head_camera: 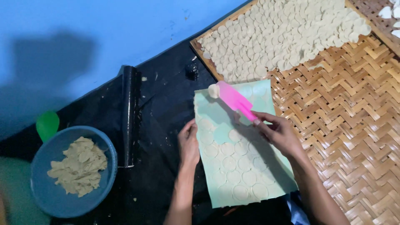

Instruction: Using a small tool to press circular patterns into dough and then using a spatula to lift the shaped dough pieces.

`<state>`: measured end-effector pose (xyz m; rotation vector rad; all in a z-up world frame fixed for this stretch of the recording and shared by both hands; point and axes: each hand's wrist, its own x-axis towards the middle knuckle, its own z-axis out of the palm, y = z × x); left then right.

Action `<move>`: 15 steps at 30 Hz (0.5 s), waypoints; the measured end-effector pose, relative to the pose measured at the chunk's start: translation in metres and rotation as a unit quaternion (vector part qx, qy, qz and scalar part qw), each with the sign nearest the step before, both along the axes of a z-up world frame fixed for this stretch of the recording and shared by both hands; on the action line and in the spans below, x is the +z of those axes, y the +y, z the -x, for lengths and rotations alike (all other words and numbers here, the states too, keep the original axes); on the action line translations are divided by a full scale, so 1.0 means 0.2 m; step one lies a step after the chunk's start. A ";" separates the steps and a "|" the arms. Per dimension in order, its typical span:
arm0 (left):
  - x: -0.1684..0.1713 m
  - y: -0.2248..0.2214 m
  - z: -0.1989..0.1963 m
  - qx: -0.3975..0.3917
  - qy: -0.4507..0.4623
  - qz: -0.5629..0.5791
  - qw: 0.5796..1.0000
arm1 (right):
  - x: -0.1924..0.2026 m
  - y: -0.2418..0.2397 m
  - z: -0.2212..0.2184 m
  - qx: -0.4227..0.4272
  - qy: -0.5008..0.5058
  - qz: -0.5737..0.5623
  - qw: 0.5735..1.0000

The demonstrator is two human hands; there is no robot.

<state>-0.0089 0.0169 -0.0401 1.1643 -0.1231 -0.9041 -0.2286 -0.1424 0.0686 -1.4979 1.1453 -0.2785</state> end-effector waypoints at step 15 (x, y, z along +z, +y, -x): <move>0.07 0.19 -0.15 0.006 -0.017 -0.118 0.993 | -0.22 -0.31 0.34 -0.096 0.120 0.237 0.959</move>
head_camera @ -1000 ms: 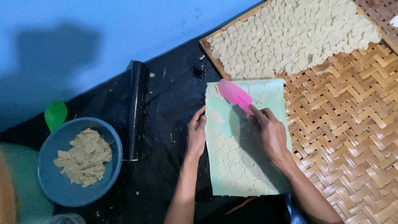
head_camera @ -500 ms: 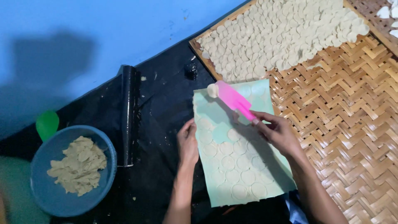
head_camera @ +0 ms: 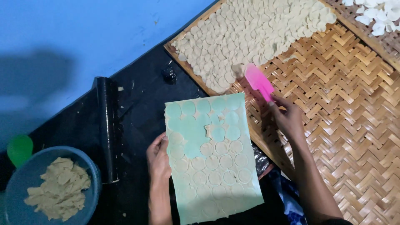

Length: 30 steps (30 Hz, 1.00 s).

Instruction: Using a small tool to press circular patterns into dough and then using a spatula to lift the shaped dough pieces.

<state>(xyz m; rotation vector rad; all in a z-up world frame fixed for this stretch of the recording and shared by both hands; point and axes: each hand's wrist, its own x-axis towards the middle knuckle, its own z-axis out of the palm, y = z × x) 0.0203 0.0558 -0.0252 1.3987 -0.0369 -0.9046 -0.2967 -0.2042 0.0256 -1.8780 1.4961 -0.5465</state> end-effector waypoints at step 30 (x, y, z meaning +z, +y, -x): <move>-0.14 -0.14 -0.03 0.013 -0.059 0.060 0.996 | 0.24 0.64 -0.39 0.258 0.053 0.102 0.959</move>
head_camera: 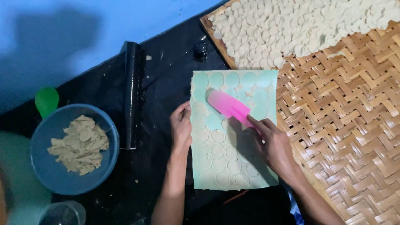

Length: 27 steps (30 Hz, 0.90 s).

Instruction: Using a small tool to press circular patterns into dough and then using a spatula to lift the shaped dough pieces.

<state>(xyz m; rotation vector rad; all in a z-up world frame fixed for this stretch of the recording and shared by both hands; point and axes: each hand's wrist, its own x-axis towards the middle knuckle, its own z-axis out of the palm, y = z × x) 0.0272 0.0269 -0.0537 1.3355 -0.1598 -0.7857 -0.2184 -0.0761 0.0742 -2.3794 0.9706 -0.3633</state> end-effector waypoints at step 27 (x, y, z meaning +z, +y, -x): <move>0.10 -0.01 0.01 0.012 0.006 -0.063 0.998 | 0.10 -0.03 0.04 -0.103 0.010 0.129 0.986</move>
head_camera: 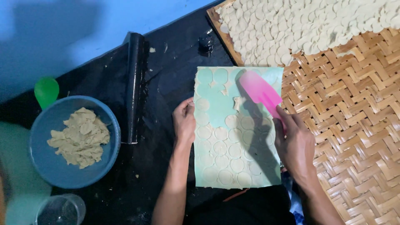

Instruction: Using a small tool to press circular patterns into dough and then using a spatula to lift the shaped dough pieces.

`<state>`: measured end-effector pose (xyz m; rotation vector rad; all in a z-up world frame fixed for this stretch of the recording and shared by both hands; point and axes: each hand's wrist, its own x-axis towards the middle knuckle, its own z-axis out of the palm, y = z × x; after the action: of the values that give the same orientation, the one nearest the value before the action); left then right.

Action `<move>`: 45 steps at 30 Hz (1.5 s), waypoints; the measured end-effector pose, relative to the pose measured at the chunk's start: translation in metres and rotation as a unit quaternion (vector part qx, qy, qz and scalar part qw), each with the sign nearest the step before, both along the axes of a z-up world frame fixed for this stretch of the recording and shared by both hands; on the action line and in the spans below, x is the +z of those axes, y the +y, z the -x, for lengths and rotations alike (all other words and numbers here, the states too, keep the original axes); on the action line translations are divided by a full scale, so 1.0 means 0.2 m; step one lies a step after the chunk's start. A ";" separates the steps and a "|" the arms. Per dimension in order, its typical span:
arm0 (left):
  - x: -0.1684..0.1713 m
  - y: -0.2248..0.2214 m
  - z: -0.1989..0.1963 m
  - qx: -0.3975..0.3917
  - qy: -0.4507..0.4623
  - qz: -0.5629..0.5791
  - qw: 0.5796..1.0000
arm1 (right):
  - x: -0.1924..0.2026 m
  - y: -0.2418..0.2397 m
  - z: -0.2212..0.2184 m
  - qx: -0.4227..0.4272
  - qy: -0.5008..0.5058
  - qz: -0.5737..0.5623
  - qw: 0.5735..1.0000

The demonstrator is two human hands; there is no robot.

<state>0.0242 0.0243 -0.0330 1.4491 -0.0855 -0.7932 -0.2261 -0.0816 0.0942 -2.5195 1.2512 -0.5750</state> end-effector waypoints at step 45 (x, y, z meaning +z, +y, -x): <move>0.08 0.00 0.03 -0.036 0.049 0.027 0.998 | -0.31 -0.61 0.34 -0.194 -0.131 -0.170 0.957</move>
<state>0.0173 0.0236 -0.0171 1.3602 -0.0849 -0.9128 -0.2932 -0.2032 0.0324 -1.8618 1.5917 -0.6817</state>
